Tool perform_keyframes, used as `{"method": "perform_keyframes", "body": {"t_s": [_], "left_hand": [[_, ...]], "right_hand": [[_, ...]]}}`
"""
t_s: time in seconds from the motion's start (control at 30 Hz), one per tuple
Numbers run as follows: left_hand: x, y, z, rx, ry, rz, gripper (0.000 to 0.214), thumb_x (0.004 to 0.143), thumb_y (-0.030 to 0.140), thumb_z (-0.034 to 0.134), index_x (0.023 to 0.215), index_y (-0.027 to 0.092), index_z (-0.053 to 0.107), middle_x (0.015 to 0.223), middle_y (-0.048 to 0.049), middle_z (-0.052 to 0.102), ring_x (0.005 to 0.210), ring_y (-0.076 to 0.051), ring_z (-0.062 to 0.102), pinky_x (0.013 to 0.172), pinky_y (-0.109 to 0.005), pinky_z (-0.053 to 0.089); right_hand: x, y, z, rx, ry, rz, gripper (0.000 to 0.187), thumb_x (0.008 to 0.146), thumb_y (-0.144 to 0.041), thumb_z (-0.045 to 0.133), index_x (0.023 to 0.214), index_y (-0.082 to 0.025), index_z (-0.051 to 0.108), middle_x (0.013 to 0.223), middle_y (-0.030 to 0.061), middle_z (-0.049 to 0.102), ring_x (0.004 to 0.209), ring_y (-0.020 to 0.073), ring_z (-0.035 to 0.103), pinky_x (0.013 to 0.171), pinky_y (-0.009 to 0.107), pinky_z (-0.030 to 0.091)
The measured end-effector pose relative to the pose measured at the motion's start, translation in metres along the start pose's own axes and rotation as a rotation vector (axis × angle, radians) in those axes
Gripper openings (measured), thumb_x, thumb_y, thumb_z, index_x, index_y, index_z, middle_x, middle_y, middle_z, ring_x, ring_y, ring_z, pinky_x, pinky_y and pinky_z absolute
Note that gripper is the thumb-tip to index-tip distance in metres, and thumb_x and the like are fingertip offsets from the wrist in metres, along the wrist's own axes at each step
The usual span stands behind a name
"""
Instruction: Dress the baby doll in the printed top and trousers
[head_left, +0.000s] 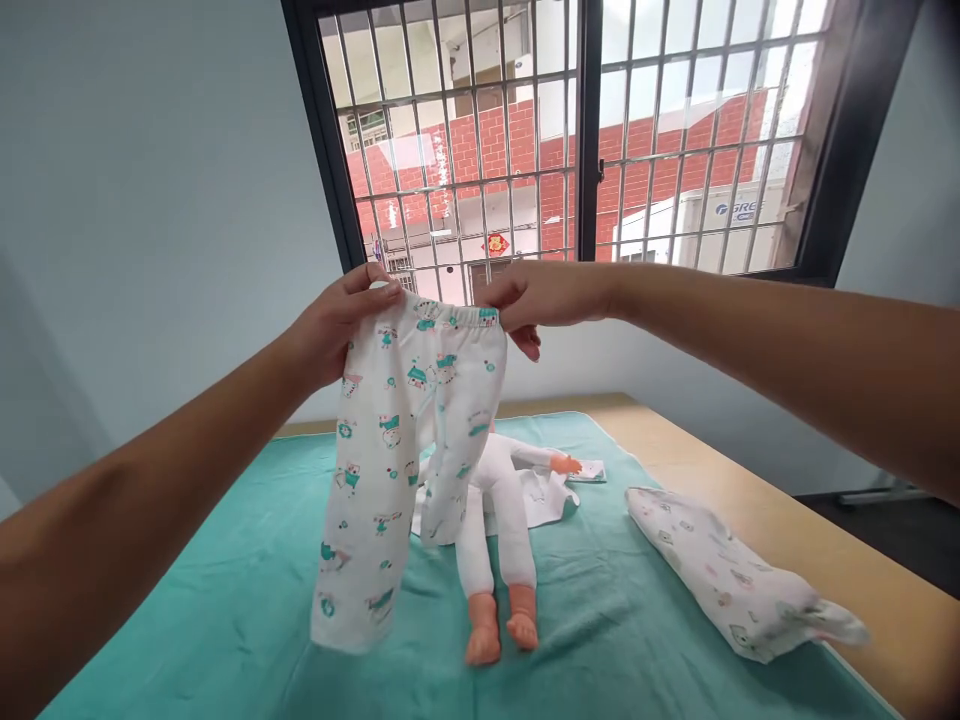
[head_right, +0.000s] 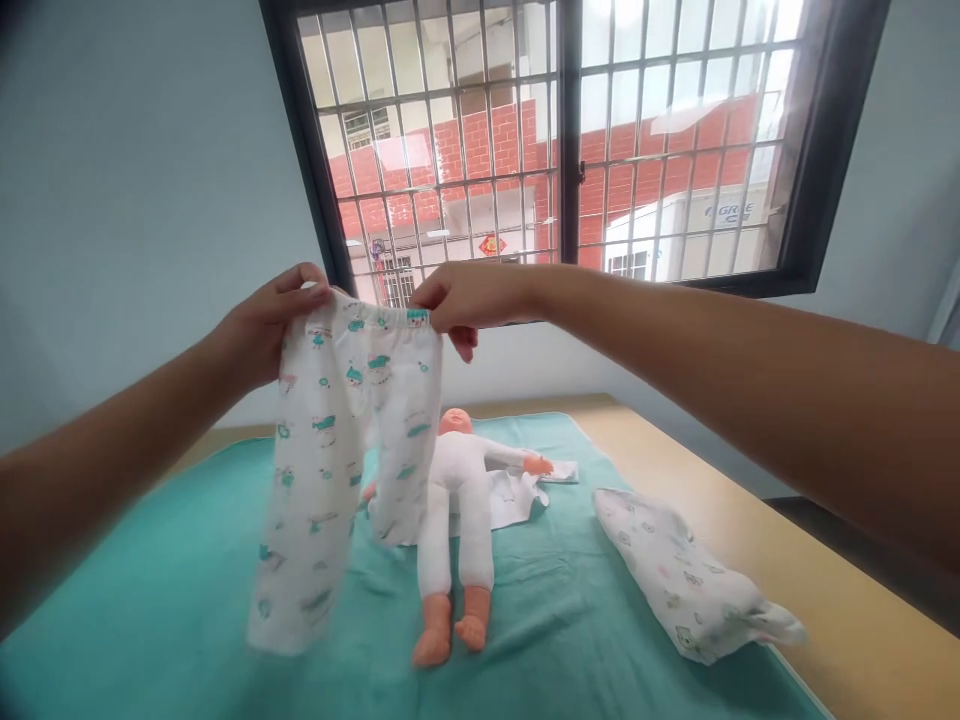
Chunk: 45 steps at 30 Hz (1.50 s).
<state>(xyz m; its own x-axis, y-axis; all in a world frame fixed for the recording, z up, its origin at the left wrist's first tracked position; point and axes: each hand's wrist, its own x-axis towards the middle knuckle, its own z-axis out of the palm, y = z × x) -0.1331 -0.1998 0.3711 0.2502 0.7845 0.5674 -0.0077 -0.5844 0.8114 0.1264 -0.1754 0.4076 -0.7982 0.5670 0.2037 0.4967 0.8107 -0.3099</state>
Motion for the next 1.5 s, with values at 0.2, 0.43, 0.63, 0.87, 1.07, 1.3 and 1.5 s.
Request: {"method": "perform_keyframes", "body": {"t_s": [0.2, 0.43, 0.63, 0.87, 1.07, 1.3, 1.5], "left_hand": [[0.001, -0.02, -0.012, 0.286, -0.015, -0.029, 0.03, 0.075, 0.033, 0.075, 0.064, 0.02, 0.05, 0.057, 0.0028, 0.052, 0.05, -0.009, 0.047, 0.047, -0.022, 0.033], [0.002, -0.042, -0.028, 0.922, 0.024, 0.157, 0.029, 0.075, 0.043, 0.075, 0.068, 0.021, 0.058, 0.064, 0.001, 0.058, 0.058, -0.012, 0.048, 0.055, -0.025, 0.034], [0.009, -0.049, -0.019, 1.347, -0.016, 0.351, 0.027, 0.087, 0.049, 0.059, 0.089, 0.023, 0.067, 0.077, -0.0013, 0.067, 0.067, -0.015, 0.055, 0.061, -0.027, 0.034], [0.009, -0.062, -0.021, 1.444, -0.129, 0.341, 0.035, 0.084, 0.054, 0.058, 0.071, 0.023, 0.066, 0.074, -0.0025, 0.064, 0.073, -0.018, 0.058, 0.063, -0.027, 0.032], [0.025, -0.063, -0.013, 1.039, 0.079, 0.08, 0.025, 0.076, 0.043, 0.07, 0.073, 0.019, 0.062, 0.079, -0.0061, 0.061, 0.077, -0.021, 0.058, 0.067, -0.033, 0.043], [0.051, -0.055, -0.008, 0.37, 0.222, -0.128, 0.035, 0.069, 0.032, 0.079, 0.098, 0.019, 0.066, 0.08, -0.0064, 0.067, 0.084, -0.025, 0.068, 0.075, -0.04, 0.055], [0.051, -0.062, -0.008, 0.362, -0.012, -0.332, 0.029, 0.066, 0.041, 0.08, 0.082, 0.018, 0.071, 0.08, -0.0107, 0.072, 0.081, -0.027, 0.069, 0.072, -0.04, 0.055]], "right_hand": [[-0.001, 0.01, 0.009, -0.012, -0.114, 0.097, 0.038, 0.086, -0.053, 0.061, 0.074, -0.018, 0.067, 0.064, 0.0015, 0.059, 0.061, 0.0142, 0.057, 0.065, 0.033, 0.046], [0.006, 0.037, 0.023, -0.2, 0.163, 0.193, 0.036, 0.084, -0.053, 0.063, 0.096, -0.021, 0.072, 0.072, 0.0006, 0.062, 0.065, 0.0148, 0.058, 0.072, 0.035, 0.044], [0.015, 0.042, 0.025, -0.096, 0.127, 0.119, 0.029, 0.082, -0.045, 0.065, 0.103, -0.025, 0.071, 0.083, 0.0014, 0.07, 0.072, 0.0185, 0.066, 0.078, 0.038, 0.046], [0.015, 0.055, 0.036, -0.091, 0.125, 0.197, 0.033, 0.079, -0.051, 0.068, 0.099, -0.025, 0.073, 0.077, 0.0011, 0.069, 0.066, 0.0167, 0.063, 0.069, 0.035, 0.045], [0.036, 0.052, 0.036, -0.264, 0.355, 0.254, 0.025, 0.076, -0.046, 0.073, 0.078, -0.022, 0.072, 0.072, 0.004, 0.061, 0.076, 0.0216, 0.058, 0.064, 0.034, 0.04], [0.061, 0.05, 0.02, 0.092, 0.496, 0.308, 0.022, 0.074, -0.037, 0.077, 0.074, -0.022, 0.06, 0.066, 0.0033, 0.05, 0.066, 0.019, 0.051, 0.054, 0.032, 0.039], [0.063, 0.067, 0.03, 0.141, 0.402, 0.289, 0.027, 0.068, -0.034, 0.081, 0.084, -0.022, 0.063, 0.081, 0.0069, 0.063, 0.071, 0.0197, 0.057, 0.055, 0.031, 0.043]]}}
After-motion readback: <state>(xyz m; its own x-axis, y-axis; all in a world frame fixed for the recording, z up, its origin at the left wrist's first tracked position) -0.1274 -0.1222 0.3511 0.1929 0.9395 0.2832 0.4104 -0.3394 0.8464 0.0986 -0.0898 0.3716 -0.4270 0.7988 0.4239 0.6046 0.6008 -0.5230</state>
